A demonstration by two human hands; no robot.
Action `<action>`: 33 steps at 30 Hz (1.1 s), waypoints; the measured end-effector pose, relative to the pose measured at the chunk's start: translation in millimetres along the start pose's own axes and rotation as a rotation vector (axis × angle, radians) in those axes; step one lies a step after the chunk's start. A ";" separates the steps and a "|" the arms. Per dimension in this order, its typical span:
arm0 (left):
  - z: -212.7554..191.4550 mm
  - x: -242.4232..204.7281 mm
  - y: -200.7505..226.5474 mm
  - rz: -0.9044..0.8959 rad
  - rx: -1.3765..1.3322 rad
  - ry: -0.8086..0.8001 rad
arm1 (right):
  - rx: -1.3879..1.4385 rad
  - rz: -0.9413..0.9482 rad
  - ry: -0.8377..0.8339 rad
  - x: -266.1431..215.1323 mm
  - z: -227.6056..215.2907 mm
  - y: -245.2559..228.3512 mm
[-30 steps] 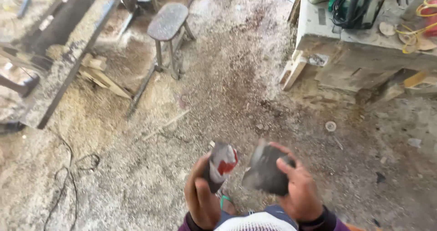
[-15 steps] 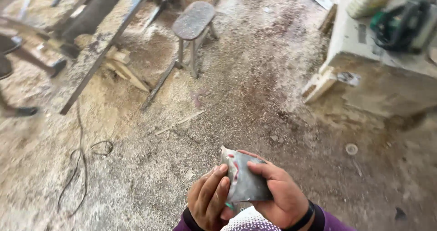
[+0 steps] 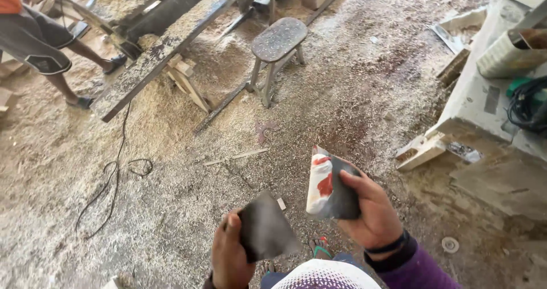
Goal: Fill knots and cracks in a wooden door using wood filler and a scraper.
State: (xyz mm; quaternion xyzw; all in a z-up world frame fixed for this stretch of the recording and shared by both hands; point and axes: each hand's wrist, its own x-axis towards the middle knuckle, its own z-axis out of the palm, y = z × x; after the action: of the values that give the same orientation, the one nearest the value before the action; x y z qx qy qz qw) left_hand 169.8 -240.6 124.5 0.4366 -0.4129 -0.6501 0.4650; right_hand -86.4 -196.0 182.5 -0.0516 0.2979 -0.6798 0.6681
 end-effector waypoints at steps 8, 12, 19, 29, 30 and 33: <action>20.7 -4.5 -14.9 -0.558 -0.888 -0.250 | 0.032 0.200 -0.239 28.9 -24.9 10.1; 44.4 -9.8 -11.5 -0.631 -1.004 -0.325 | 0.122 0.216 -0.314 27.9 -16.9 11.1; 59.1 -16.5 -20.6 -0.631 -1.014 -0.300 | 0.138 0.190 -0.274 21.4 -19.4 14.7; 52.4 -22.5 -4.8 -0.710 -0.887 -0.141 | 0.088 0.019 -0.262 -10.0 -16.9 -0.9; 42.7 -22.7 -10.6 -0.664 -0.930 -0.211 | 0.055 -0.047 -0.228 -12.8 -20.5 -6.2; 33.5 -25.3 -4.8 -0.476 -1.076 -0.468 | -0.021 -0.221 -0.221 -26.2 -10.9 -18.2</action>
State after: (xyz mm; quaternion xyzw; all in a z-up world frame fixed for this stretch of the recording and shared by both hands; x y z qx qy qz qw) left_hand 141.4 -210.8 133.9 0.0679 -0.0107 -0.9305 0.3597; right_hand -104.8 -169.0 190.8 -0.1655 0.2220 -0.7364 0.6173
